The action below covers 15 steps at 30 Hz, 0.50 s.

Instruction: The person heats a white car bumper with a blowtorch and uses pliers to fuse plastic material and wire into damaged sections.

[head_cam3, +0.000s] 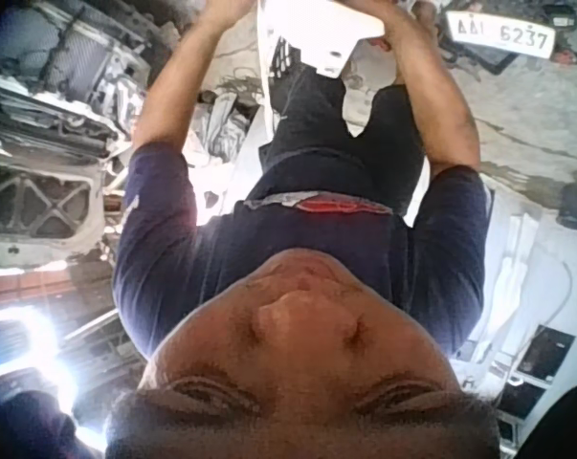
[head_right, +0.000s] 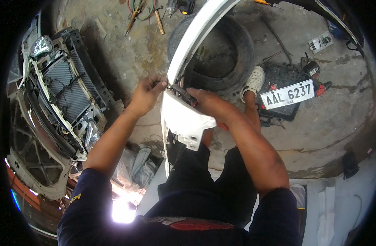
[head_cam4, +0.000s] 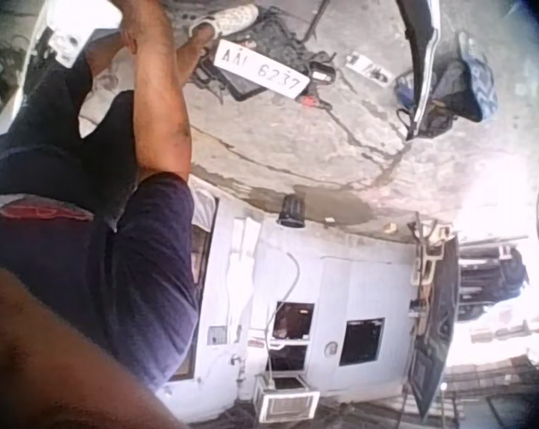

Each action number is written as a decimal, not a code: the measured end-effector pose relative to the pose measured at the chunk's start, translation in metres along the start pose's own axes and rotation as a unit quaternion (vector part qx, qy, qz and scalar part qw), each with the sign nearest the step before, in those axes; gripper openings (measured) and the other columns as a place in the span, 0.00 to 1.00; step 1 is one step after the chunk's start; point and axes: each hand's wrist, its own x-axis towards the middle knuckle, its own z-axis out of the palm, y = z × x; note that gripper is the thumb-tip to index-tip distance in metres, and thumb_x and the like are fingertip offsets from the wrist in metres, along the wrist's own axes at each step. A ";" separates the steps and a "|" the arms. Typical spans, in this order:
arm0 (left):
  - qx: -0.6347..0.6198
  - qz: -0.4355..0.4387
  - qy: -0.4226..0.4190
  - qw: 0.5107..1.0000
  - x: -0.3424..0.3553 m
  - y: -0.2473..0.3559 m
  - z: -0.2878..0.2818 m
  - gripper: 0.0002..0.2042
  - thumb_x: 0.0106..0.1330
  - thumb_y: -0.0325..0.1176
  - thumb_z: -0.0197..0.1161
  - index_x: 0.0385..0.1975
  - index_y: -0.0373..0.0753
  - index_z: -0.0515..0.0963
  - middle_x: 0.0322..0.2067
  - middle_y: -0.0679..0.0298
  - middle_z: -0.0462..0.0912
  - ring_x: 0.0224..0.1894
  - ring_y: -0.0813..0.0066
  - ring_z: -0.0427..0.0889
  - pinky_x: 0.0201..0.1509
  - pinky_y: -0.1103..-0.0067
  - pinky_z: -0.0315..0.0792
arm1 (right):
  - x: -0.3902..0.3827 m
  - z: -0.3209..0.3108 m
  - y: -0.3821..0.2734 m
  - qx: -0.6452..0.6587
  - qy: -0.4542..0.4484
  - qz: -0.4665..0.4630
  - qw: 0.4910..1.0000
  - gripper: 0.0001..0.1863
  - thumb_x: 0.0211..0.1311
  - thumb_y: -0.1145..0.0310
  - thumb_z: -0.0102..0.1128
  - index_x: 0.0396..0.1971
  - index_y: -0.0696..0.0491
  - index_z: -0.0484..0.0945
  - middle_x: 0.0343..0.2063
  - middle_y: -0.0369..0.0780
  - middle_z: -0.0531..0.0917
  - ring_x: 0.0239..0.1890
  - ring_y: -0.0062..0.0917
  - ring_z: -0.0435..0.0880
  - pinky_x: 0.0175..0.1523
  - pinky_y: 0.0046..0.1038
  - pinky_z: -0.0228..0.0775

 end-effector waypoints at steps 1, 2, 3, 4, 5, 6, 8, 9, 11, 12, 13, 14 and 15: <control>-0.004 0.012 -0.006 1.000 0.001 -0.001 0.001 0.10 0.73 0.33 0.65 0.43 0.32 0.83 0.32 0.61 0.86 0.36 0.74 0.81 0.44 0.74 0.74 | 0.001 0.001 0.002 0.025 -0.003 0.004 1.000 0.18 0.69 0.71 0.64 0.57 0.57 0.79 0.46 0.51 0.88 0.48 0.36 0.88 0.51 0.37 0.77; -0.008 0.023 -0.012 1.000 0.002 -0.002 0.001 0.10 0.73 0.33 0.65 0.44 0.33 0.83 0.33 0.61 0.86 0.37 0.75 0.81 0.44 0.74 0.74 | 0.000 0.002 0.003 0.059 -0.005 0.003 0.998 0.18 0.69 0.72 0.64 0.57 0.58 0.79 0.46 0.51 0.88 0.48 0.36 0.88 0.52 0.37 0.77; -0.012 0.010 -0.028 0.999 0.005 -0.003 0.002 0.10 0.73 0.33 0.65 0.44 0.33 0.83 0.33 0.61 0.86 0.38 0.75 0.81 0.45 0.74 0.74 | 0.001 0.001 0.011 0.073 -0.009 -0.006 0.997 0.18 0.69 0.72 0.64 0.57 0.58 0.79 0.46 0.51 0.88 0.48 0.36 0.88 0.52 0.37 0.77; -0.014 -0.002 -0.042 0.999 0.008 -0.002 0.001 0.10 0.73 0.33 0.65 0.44 0.33 0.84 0.34 0.62 0.86 0.38 0.75 0.81 0.46 0.75 0.74 | 0.001 0.000 0.018 0.086 -0.012 -0.018 0.996 0.19 0.69 0.73 0.64 0.57 0.58 0.79 0.46 0.52 0.88 0.48 0.36 0.88 0.53 0.37 0.77; -0.015 -0.014 -0.055 0.998 0.010 -0.001 0.000 0.10 0.72 0.33 0.65 0.44 0.33 0.84 0.34 0.62 0.86 0.39 0.75 0.81 0.47 0.75 0.74 | 0.006 -0.003 0.032 0.080 -0.020 -0.040 0.996 0.19 0.69 0.73 0.64 0.58 0.58 0.79 0.47 0.52 0.88 0.48 0.36 0.88 0.54 0.37 0.77; -0.012 -0.034 -0.062 0.997 0.010 0.005 0.000 0.10 0.72 0.33 0.65 0.43 0.33 0.84 0.34 0.60 0.86 0.38 0.73 0.82 0.47 0.74 0.75 | 0.006 -0.004 0.035 0.068 -0.023 -0.050 0.996 0.19 0.70 0.72 0.63 0.59 0.57 0.79 0.48 0.52 0.88 0.48 0.36 0.88 0.54 0.36 0.77; -0.005 -0.073 -0.076 0.994 0.010 0.019 -0.001 0.10 0.70 0.33 0.66 0.42 0.32 0.85 0.34 0.57 0.88 0.38 0.69 0.84 0.47 0.72 0.76 | 0.003 -0.006 0.041 0.039 -0.020 -0.059 0.997 0.19 0.73 0.69 0.61 0.61 0.57 0.79 0.50 0.52 0.88 0.49 0.36 0.88 0.56 0.35 0.77; 0.032 -0.071 -0.056 0.995 0.009 0.027 0.001 0.10 0.70 0.33 0.66 0.42 0.31 0.85 0.34 0.55 0.88 0.38 0.66 0.85 0.48 0.70 0.77 | -0.002 -0.005 0.035 0.079 -0.018 -0.026 0.996 0.21 0.75 0.64 0.59 0.63 0.57 0.79 0.52 0.52 0.87 0.51 0.36 0.87 0.58 0.34 0.76; 0.108 -0.068 -0.019 0.992 -0.002 0.039 0.010 0.11 0.69 0.33 0.66 0.41 0.30 0.85 0.34 0.50 0.89 0.38 0.59 0.87 0.48 0.67 0.78 | -0.012 -0.003 0.024 0.142 -0.008 0.025 0.989 0.26 0.76 0.57 0.57 0.66 0.57 0.76 0.56 0.52 0.85 0.56 0.36 0.85 0.62 0.33 0.73; 0.111 -0.059 -0.018 0.992 -0.005 0.040 0.012 0.11 0.68 0.33 0.66 0.41 0.30 0.85 0.34 0.48 0.89 0.38 0.57 0.88 0.48 0.67 0.78 | -0.016 -0.001 0.021 0.155 -0.006 0.033 0.987 0.27 0.75 0.56 0.57 0.67 0.57 0.75 0.58 0.52 0.83 0.57 0.36 0.83 0.64 0.33 0.72; 0.114 -0.050 -0.017 0.992 -0.008 0.040 0.014 0.12 0.68 0.33 0.66 0.41 0.29 0.85 0.35 0.46 0.88 0.39 0.54 0.88 0.48 0.66 0.79 | -0.019 0.000 0.020 0.160 -0.004 0.036 0.986 0.29 0.75 0.55 0.57 0.68 0.57 0.74 0.60 0.52 0.82 0.59 0.37 0.82 0.65 0.33 0.70; 0.117 -0.041 -0.016 0.992 -0.010 0.040 0.015 0.12 0.68 0.33 0.66 0.41 0.29 0.85 0.35 0.44 0.88 0.39 0.52 0.89 0.48 0.65 0.79 | -0.021 0.000 0.019 0.162 -0.003 0.037 0.986 0.31 0.74 0.53 0.57 0.69 0.58 0.72 0.61 0.52 0.80 0.61 0.37 0.81 0.67 0.33 0.69; 0.101 -0.041 -0.005 0.994 -0.010 0.039 0.018 0.12 0.68 0.33 0.65 0.41 0.29 0.85 0.35 0.44 0.88 0.39 0.52 0.89 0.48 0.65 0.79 | -0.022 -0.001 0.018 0.162 -0.005 0.036 0.986 0.33 0.74 0.52 0.56 0.70 0.58 0.71 0.63 0.53 0.79 0.63 0.37 0.79 0.68 0.33 0.68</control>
